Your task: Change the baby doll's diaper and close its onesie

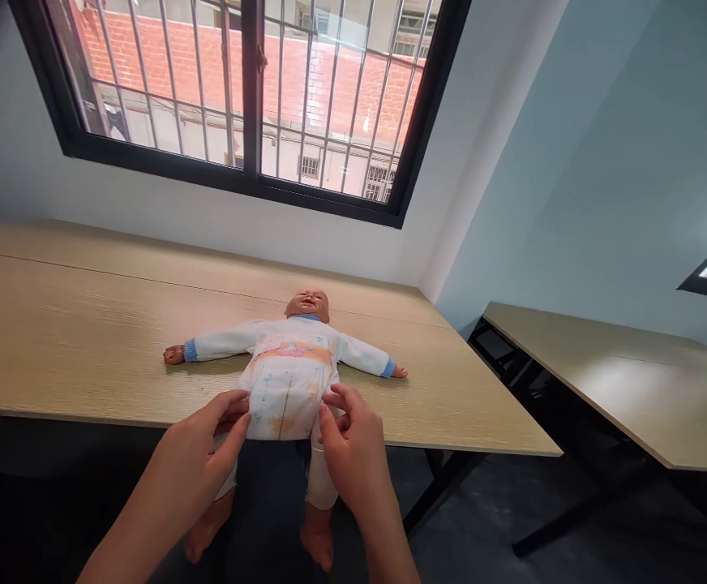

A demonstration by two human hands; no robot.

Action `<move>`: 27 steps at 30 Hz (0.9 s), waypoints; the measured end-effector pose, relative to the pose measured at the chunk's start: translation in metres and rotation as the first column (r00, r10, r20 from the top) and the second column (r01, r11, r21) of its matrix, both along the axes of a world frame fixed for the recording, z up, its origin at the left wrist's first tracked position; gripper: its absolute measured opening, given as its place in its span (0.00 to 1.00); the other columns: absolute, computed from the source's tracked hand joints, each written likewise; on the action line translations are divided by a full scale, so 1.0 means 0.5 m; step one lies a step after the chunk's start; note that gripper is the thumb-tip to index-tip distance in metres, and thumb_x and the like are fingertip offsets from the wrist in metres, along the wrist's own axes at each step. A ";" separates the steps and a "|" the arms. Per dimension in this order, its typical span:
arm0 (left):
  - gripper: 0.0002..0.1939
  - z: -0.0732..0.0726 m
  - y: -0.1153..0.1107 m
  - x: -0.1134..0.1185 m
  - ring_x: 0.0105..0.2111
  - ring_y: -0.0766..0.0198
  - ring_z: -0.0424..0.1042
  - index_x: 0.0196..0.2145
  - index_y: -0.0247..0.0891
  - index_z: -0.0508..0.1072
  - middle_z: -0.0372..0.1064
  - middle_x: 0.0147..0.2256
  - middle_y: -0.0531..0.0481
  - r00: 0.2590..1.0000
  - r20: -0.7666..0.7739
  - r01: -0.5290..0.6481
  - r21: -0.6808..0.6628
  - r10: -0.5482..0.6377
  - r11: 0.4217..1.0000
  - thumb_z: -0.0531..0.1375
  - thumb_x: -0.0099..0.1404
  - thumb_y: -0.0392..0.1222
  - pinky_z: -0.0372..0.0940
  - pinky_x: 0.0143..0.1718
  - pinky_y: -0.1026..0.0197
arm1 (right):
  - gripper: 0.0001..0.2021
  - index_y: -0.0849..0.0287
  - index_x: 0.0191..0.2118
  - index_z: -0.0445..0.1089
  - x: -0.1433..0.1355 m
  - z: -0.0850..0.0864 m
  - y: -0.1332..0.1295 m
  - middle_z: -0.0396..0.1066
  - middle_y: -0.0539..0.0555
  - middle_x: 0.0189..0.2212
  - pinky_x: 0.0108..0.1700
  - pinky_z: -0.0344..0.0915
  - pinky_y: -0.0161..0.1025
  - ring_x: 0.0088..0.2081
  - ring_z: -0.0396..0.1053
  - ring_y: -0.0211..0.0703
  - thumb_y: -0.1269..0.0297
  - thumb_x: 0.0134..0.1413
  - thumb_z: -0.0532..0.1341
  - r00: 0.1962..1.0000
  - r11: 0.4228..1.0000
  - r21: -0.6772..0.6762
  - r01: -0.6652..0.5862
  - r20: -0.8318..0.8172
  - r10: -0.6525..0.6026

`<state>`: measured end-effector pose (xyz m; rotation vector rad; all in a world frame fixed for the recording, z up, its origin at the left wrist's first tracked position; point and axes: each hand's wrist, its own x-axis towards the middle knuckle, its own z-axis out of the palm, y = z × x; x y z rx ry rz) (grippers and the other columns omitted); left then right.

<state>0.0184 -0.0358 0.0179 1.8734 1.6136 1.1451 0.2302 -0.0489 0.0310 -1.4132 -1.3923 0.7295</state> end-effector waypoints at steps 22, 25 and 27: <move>0.35 -0.001 0.033 0.059 0.52 0.52 0.74 0.65 0.44 0.56 0.65 0.61 0.39 0.786 0.606 0.176 -0.030 -0.122 0.984 0.63 0.63 0.47 0.70 0.51 0.50 | 0.20 0.60 0.55 0.66 -0.048 0.011 0.015 0.77 0.58 0.44 0.33 0.69 0.38 0.31 0.75 0.42 0.58 0.60 0.59 0.998 0.998 0.020 0.062 0.032 -0.063; 0.36 0.013 0.036 0.051 0.52 0.52 0.74 0.65 0.42 0.55 0.63 0.62 0.37 0.740 0.653 0.235 -0.023 -0.163 0.972 0.63 0.63 0.48 0.70 0.50 0.51 | 0.19 0.60 0.55 0.67 -0.047 0.012 0.012 0.77 0.58 0.45 0.37 0.69 0.39 0.32 0.75 0.42 0.59 0.60 0.59 0.992 0.995 0.048 0.089 0.083 -0.093; 0.34 0.017 0.038 0.040 0.50 0.53 0.74 0.63 0.40 0.57 0.66 0.60 0.37 0.747 0.644 0.241 -0.027 -0.167 0.970 0.62 0.63 0.48 0.71 0.48 0.52 | 0.19 0.60 0.55 0.66 -0.046 0.008 0.014 0.76 0.58 0.46 0.37 0.70 0.39 0.31 0.74 0.41 0.60 0.59 0.59 0.991 0.995 0.045 0.090 0.092 -0.093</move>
